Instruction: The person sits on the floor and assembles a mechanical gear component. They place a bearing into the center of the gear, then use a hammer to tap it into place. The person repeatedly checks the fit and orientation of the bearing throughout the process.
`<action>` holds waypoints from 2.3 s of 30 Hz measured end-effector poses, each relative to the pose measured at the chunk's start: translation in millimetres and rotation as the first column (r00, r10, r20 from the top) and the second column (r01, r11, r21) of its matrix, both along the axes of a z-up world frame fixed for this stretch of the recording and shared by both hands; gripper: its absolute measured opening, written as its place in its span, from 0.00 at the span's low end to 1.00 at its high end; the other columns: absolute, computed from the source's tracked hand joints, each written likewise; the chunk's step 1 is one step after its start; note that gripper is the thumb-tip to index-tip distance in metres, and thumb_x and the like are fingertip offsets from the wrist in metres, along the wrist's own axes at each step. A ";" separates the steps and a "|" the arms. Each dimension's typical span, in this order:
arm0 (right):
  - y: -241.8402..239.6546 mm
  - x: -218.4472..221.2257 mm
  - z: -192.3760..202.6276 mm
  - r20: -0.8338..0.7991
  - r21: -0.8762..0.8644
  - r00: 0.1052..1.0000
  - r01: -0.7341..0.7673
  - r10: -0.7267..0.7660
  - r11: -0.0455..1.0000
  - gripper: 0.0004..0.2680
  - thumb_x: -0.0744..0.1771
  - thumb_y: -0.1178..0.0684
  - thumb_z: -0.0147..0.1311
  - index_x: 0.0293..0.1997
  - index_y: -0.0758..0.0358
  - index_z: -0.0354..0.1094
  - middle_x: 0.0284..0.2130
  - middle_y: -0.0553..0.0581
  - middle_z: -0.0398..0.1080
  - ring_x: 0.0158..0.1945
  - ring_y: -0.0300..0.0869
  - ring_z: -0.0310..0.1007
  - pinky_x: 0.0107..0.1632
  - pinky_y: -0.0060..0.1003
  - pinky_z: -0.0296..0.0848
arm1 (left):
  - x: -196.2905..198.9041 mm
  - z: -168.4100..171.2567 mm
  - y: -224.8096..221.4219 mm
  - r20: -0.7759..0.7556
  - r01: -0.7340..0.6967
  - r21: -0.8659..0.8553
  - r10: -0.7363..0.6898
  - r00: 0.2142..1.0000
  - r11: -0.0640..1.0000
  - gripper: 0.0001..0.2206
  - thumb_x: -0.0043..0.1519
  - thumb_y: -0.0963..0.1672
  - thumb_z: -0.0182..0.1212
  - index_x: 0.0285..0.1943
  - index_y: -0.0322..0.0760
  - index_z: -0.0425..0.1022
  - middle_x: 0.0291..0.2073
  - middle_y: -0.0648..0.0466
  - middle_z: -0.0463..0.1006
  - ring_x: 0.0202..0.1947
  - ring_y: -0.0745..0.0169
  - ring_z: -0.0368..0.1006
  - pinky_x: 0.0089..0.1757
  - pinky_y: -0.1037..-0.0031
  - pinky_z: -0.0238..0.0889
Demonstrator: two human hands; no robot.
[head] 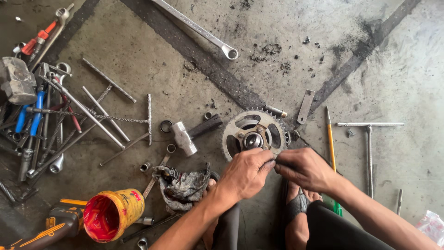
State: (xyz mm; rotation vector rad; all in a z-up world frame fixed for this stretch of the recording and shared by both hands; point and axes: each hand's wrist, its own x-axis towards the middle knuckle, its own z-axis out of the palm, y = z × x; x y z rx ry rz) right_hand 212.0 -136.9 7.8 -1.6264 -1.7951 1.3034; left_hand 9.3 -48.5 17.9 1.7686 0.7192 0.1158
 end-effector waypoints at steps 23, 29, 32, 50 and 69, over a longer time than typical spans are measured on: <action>-39.3 6.6 11.3 0.540 0.657 0.826 -0.535 0.163 0.531 0.09 0.59 0.50 0.61 0.36 0.60 0.72 0.33 0.51 0.67 0.32 0.40 0.64 0.30 0.37 0.61 | 4.7 -54.2 -66.9 -0.336 -0.370 -0.903 0.176 0.925 0.220 0.11 0.67 0.43 0.56 0.29 0.42 0.68 0.16 0.64 0.58 0.13 0.76 0.48 0.18 0.77 0.39; -14.8 9.1 9.5 0.104 0.383 0.992 -0.109 0.075 0.917 0.06 0.64 0.51 0.56 0.37 0.63 0.72 0.28 0.53 0.69 0.31 0.42 0.68 0.33 0.35 0.67 | 7.6 -11.0 -33.3 0.091 -0.239 -0.517 0.330 0.940 0.822 0.06 0.68 0.42 0.57 0.41 0.32 0.76 0.28 0.57 0.76 0.31 0.65 0.69 0.35 0.70 0.64; -19.3 0.4 3.3 -0.487 -0.524 0.682 0.272 -0.545 0.807 0.06 0.68 0.55 0.53 0.35 0.67 0.70 0.22 0.52 0.64 0.26 0.39 0.62 0.29 0.35 0.61 | 0.7 18.3 -14.6 0.180 -0.217 -0.125 0.237 0.955 0.968 0.08 0.67 0.44 0.57 0.44 0.31 0.75 0.34 0.49 0.76 0.36 0.52 0.76 0.39 0.66 0.67; -9.9 -12.5 40.8 -0.218 -0.467 0.855 0.332 -0.471 0.820 0.08 0.67 0.51 0.49 0.38 0.65 0.70 0.20 0.54 0.70 0.22 0.42 0.73 0.27 0.39 0.70 | -11.0 52.2 -3.2 0.221 -0.234 0.300 0.171 0.960 0.925 0.05 0.61 0.40 0.66 0.44 0.33 0.78 0.35 0.47 0.79 0.35 0.46 0.79 0.35 0.63 0.72; -2.0 -11.5 59.2 0.251 0.381 0.968 -0.091 -0.008 0.920 0.06 0.59 0.54 0.62 0.29 0.60 0.68 0.23 0.54 0.66 0.28 0.50 0.67 0.31 0.46 0.67 | -4.3 30.6 -8.6 0.010 -0.135 -0.338 0.147 0.989 0.931 0.10 0.69 0.44 0.56 0.39 0.29 0.74 0.24 0.45 0.75 0.27 0.62 0.68 0.33 0.68 0.63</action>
